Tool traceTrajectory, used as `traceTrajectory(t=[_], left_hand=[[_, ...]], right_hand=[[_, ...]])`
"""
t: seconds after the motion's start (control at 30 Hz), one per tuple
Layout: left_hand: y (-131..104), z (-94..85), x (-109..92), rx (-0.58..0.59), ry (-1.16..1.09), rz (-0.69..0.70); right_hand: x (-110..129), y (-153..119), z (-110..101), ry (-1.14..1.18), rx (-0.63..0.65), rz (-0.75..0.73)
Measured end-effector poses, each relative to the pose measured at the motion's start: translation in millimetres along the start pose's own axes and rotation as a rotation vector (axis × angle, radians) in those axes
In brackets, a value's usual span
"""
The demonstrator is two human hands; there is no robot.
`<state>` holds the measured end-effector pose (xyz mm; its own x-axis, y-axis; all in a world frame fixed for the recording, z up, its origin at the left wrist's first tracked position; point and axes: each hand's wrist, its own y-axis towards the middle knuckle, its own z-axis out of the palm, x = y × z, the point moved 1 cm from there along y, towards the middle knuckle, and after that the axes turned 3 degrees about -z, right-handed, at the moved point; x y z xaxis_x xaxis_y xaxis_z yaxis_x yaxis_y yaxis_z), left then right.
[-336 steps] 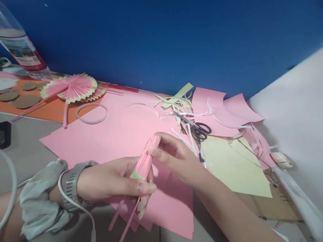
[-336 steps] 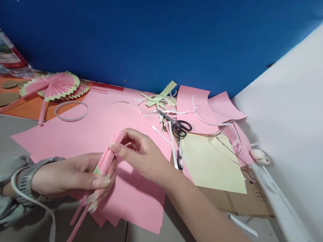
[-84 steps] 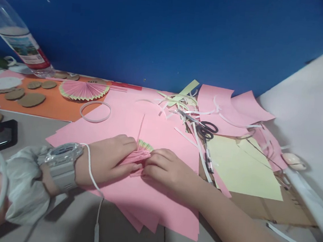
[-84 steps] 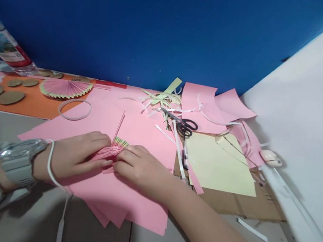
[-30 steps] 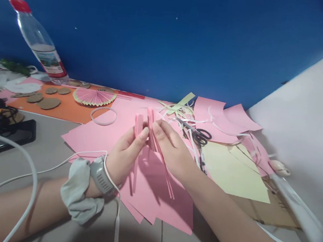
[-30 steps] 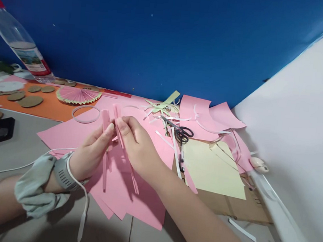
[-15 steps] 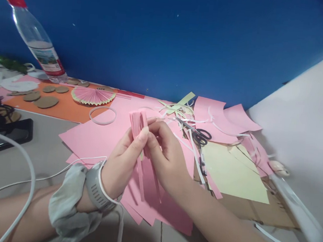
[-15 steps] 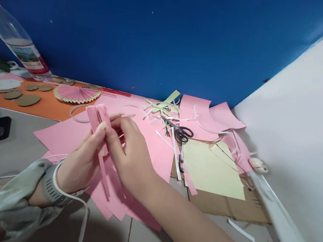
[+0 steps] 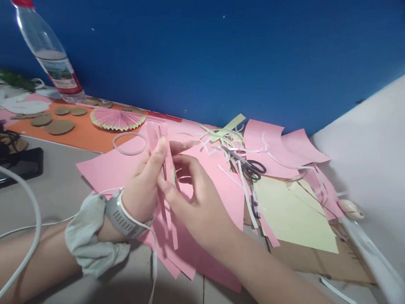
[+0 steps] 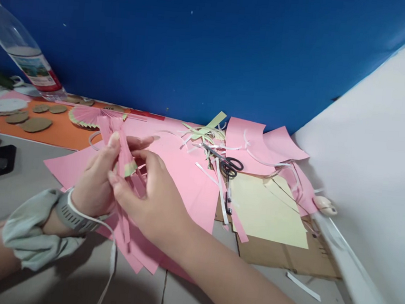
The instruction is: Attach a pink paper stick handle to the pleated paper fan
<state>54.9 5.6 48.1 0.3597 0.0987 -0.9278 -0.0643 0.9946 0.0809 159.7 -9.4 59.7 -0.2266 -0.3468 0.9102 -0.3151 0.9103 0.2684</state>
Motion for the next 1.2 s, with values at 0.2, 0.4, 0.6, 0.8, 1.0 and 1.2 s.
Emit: traceTrajectory(t=[0.2,0.4,0.6,0.8,1.0,1.2], left_hand=[[4.3,-1.3,-13.4,0.082,-0.132,-0.052],[5.3,-1.5,-12.8,0.212,-0.106,-0.024],[5.4,-3.4,-12.3,0.235,-0.015,-0.053],[6.9,-4.3,-9.5,0.244,-0.041,-0.016],[6.5,-5.6,-4.6,0.231,-0.03,-0.008],[5.5,-7.5,-4.0,0.311,0.009,-0.016]], right_hand=[[-5.5,5.6,-3.3,0.303,0.136,0.108],[-11.9,9.5,-4.2,0.46,0.186,0.259],[-14.9,9.5,-5.3,0.544,0.201,0.273],[-13.0,11.1,-5.8,0.465,0.185,0.257],[-11.7,13.2,-13.2,0.41,0.241,0.245],[-14.5,12.2,-16.9,0.356,0.236,0.244]])
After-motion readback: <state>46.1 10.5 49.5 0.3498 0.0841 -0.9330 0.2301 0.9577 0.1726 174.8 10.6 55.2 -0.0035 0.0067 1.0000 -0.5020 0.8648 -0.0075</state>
